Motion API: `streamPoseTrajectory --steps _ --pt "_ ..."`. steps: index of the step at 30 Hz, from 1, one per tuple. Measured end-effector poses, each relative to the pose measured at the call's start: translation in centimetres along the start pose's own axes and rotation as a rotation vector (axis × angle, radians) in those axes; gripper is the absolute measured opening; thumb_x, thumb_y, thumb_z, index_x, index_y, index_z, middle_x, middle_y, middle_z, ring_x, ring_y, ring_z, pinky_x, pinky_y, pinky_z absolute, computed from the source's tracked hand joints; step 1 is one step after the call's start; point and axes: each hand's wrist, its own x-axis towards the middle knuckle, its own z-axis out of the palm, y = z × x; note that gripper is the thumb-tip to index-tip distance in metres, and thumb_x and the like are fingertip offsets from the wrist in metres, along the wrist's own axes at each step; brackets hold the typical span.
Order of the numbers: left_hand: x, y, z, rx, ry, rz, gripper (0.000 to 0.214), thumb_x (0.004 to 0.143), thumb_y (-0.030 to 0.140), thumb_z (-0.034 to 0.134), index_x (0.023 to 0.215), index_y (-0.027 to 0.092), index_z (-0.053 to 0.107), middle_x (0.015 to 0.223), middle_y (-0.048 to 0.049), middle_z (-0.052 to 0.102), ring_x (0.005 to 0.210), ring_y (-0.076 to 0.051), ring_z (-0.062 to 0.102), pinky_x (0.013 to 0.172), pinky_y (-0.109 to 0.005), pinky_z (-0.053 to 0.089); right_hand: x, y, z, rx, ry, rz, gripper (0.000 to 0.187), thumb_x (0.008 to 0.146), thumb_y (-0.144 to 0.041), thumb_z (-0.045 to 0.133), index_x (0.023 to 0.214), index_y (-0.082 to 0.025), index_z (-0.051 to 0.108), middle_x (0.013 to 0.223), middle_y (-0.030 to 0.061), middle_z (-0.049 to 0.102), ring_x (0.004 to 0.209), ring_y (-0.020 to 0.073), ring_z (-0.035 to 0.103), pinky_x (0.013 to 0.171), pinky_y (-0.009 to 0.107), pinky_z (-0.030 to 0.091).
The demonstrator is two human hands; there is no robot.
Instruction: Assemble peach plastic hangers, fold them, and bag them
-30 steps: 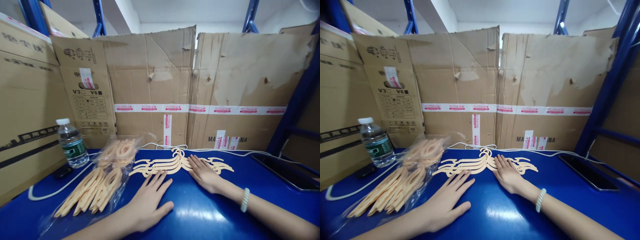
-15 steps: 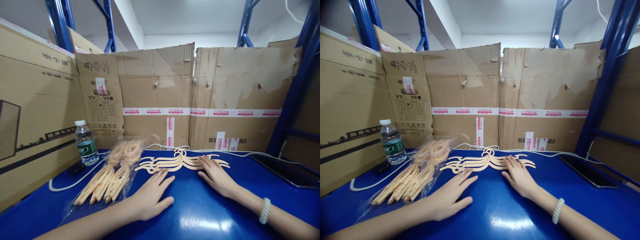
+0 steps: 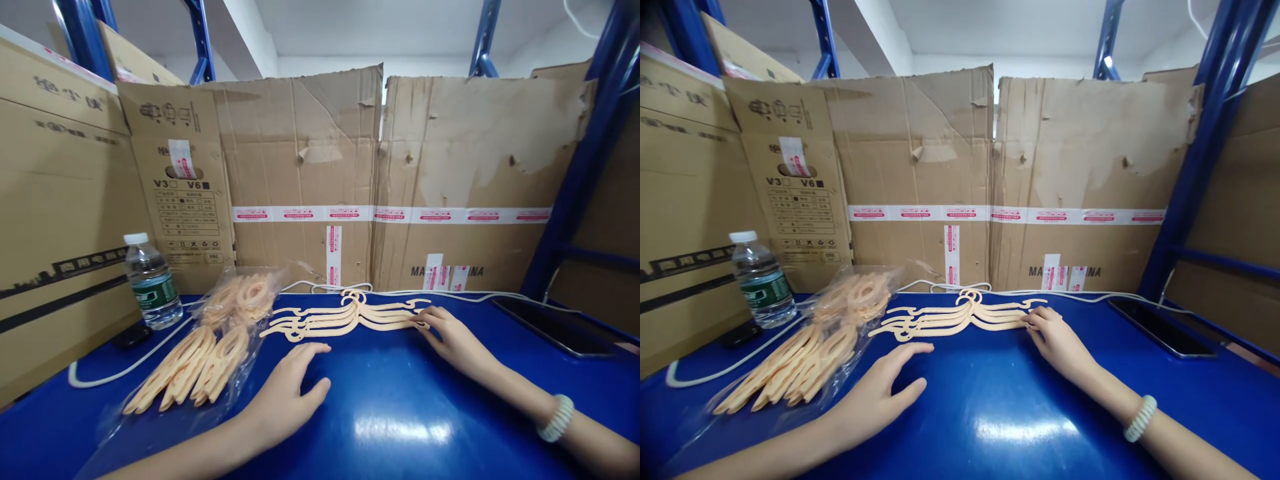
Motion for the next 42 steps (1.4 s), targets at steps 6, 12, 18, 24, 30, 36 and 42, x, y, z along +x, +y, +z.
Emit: streamPoseTrajectory --steps 6,12,18,24,30,36,42 --pt "-0.1 -0.6 0.7 -0.128 -0.017 -0.062 0.041 0.082 0.026 0.053 0.122 0.023 0.057 0.130 -0.0071 0.061 0.125 -0.030 0.050 0.110 -0.050 0.033 0.0 0.2 0.3 -0.022 0.014 -0.005 0.032 0.094 -0.023 0.040 0.111 -0.021 0.067 0.108 0.0125 0.067 0.099 0.0271 0.062 0.089 0.046 0.051" --pt "0.0 -1.1 0.5 -0.229 -0.053 -0.038 0.034 0.086 0.032 0.051 0.118 0.025 0.059 0.126 -0.0051 0.063 0.123 -0.027 0.053 0.109 -0.046 0.036 -0.2 -0.2 -0.1 -0.035 -0.025 -0.086 0.035 0.095 -0.022 0.039 0.120 -0.022 0.064 0.120 0.0128 0.064 0.112 0.0268 0.059 0.096 0.047 0.048" --pt "0.1 -1.2 0.5 -0.308 -0.060 -0.001 0.028 0.091 0.034 0.047 0.114 0.025 0.061 0.121 -0.0045 0.065 0.118 -0.024 0.056 0.107 -0.041 0.040 -0.3 -0.6 0.1 -0.050 -0.088 -0.100 0.036 0.095 -0.017 0.037 0.118 -0.019 0.064 0.118 0.0134 0.066 0.109 0.0265 0.059 0.096 0.047 0.049" --pt "0.6 -1.1 0.4 -0.264 -0.050 0.071 0.028 0.087 0.024 0.051 0.113 0.024 0.063 0.119 -0.0045 0.067 0.114 -0.023 0.060 0.104 -0.039 0.044 -0.2 -0.1 0.7 -0.050 -0.086 -0.088 0.033 0.093 -0.019 0.042 0.115 -0.020 0.066 0.117 0.0134 0.066 0.109 0.0278 0.061 0.097 0.049 0.049" --pt "0.7 -1.2 0.4 -0.249 -0.047 0.077 0.028 0.085 0.021 0.051 0.110 0.024 0.064 0.114 -0.0035 0.069 0.112 -0.023 0.061 0.104 -0.039 0.046 -0.3 0.1 0.8 -0.058 -0.083 -0.069 0.031 0.093 -0.021 0.042 0.110 -0.020 0.068 0.114 0.0126 0.067 0.107 0.0279 0.063 0.098 0.049 0.048" --pt "0.5 -1.4 0.4 -0.295 -0.045 0.064 0.027 0.085 0.021 0.052 0.109 0.024 0.064 0.113 -0.0038 0.070 0.111 -0.023 0.062 0.103 -0.039 0.046 -0.6 0.1 0.7 0.028 -0.064 -0.047 0.031 0.094 -0.024 0.040 0.107 -0.020 0.068 0.109 0.0127 0.067 0.103 0.0256 0.064 0.092 0.042 0.052" --pt "0.7 -1.7 0.6 -0.370 -0.051 0.037 0.026 0.086 0.021 0.052 0.109 0.022 0.063 0.115 -0.0054 0.069 0.112 -0.022 0.062 0.104 -0.040 0.046 -0.8 0.5 0.9 0.056 -0.032 -0.028 0.031 0.096 -0.030 0.040 0.102 -0.019 0.068 0.102 0.0125 0.069 0.099 0.0265 0.064 0.089 0.042 0.053"
